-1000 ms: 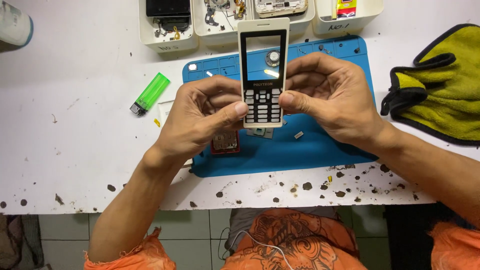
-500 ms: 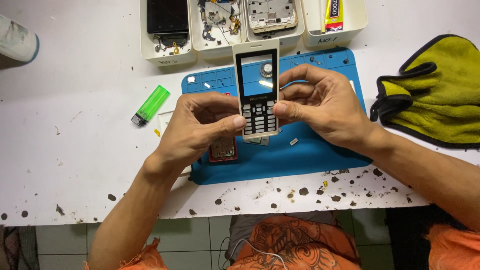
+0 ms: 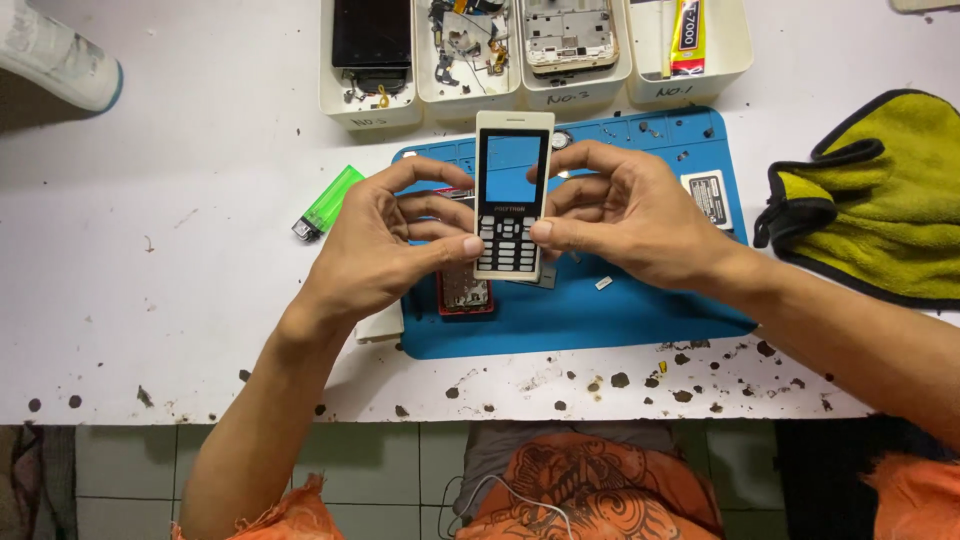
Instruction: Repairing a feature phone by disassembling and reassembling the casing and keypad
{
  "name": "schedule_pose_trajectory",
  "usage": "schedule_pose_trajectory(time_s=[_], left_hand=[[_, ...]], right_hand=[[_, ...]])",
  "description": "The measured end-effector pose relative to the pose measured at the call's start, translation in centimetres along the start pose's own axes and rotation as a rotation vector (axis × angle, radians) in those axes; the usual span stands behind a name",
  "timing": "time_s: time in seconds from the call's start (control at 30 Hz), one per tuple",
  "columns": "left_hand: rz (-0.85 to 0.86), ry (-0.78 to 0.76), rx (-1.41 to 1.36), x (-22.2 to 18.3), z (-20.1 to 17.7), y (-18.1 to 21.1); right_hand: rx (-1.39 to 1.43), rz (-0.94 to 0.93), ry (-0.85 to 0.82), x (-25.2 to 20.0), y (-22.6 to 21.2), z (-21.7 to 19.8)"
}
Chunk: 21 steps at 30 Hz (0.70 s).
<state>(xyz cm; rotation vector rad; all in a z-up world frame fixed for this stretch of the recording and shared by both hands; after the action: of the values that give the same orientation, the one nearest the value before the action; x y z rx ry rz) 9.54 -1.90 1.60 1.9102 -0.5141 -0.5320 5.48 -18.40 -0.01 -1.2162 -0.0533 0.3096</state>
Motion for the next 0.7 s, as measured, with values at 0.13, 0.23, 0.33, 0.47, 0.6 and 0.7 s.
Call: schedule_pose_trajectory(time_s=[0.13,0.23,0.33,0.47,0.6,0.7], left_hand=[[-0.073,0.015,0.031,-0.9,-0.7,-1.9],[-0.095,0.029,0.026,-1.3,-1.3,-3.1],[0.025,0.015,-0.106,-1.5,-1.6,-3.3],[0.039,0.028,-0.073,-1.8,-1.9,-3.8],[0.048,0.021,-0.053,-2.0,-1.9,-3.7],[0.048,0.007,-0.052,-2.1,-1.8,-3.3]], right_hand=[[-0.093,0.085,-0.028,0.8,-0.1,1.9],[-0.205,0.143,-0.039,1.4,0.8,2.5],[-0.122,0.030,-0.086,1.7,0.7,3.4],[-0.146,-0.003,-0.099,1.8,0.8,3.9],[-0.185,-0.038,-0.123,2.0,1.2,3.7],[-0.190,-0.066,-0.127,2.6,1.1,3.5]])
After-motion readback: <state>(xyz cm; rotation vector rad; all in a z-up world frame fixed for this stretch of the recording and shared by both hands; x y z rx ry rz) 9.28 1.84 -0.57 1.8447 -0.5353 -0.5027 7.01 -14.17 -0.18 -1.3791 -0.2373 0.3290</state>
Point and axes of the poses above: each hand's wrist, its own x-axis towards the middle knuckle, its own z-axis out of the palm, y = z × x, the point moved 10 cm from there along x, towards the middle knuckle, and after that the axes turned 15 degrees about x, right-handed, at the moved point
